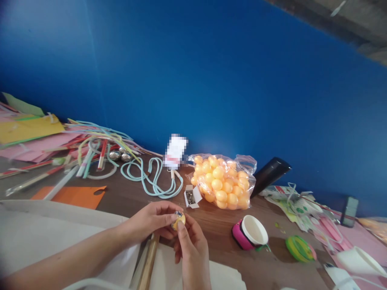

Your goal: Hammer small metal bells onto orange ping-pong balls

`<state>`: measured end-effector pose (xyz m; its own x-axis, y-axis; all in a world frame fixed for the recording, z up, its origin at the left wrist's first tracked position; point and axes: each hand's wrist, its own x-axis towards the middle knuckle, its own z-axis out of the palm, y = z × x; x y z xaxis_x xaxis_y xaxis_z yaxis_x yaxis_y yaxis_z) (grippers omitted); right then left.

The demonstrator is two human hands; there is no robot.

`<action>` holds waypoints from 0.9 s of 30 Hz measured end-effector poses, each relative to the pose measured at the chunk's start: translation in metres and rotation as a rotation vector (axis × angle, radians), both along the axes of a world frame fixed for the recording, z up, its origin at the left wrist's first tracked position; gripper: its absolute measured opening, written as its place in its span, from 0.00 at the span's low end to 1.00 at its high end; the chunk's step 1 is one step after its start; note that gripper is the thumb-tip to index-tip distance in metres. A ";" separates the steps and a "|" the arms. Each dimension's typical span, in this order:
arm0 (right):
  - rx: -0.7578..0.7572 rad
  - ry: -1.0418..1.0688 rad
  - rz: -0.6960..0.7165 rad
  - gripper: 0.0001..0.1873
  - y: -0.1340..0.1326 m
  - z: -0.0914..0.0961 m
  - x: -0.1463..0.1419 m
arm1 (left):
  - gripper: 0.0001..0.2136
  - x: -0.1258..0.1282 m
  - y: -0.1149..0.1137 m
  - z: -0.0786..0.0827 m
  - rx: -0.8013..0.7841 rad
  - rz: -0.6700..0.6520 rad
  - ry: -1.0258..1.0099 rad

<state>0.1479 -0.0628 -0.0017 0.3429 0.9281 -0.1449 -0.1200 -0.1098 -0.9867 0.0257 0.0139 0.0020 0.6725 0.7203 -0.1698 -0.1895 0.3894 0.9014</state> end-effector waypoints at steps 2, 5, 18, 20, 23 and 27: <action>0.000 -0.016 0.004 0.21 0.000 -0.001 0.001 | 0.17 0.000 0.000 0.000 0.009 -0.004 -0.003; -0.008 -0.022 0.009 0.22 0.000 -0.003 0.003 | 0.18 0.000 0.001 -0.002 0.016 -0.021 -0.009; -0.016 -0.017 0.099 0.22 0.000 -0.016 0.016 | 0.18 0.001 0.000 0.000 0.027 -0.015 0.062; -0.020 -0.028 0.092 0.22 0.000 -0.016 0.016 | 0.18 0.002 0.000 0.000 0.040 -0.012 0.070; -0.023 -0.044 0.050 0.22 -0.001 -0.012 0.012 | 0.17 0.002 0.000 -0.001 0.057 -0.007 0.079; -0.021 -0.057 0.034 0.23 -0.001 -0.010 0.011 | 0.18 0.003 0.000 -0.002 0.078 -0.007 0.068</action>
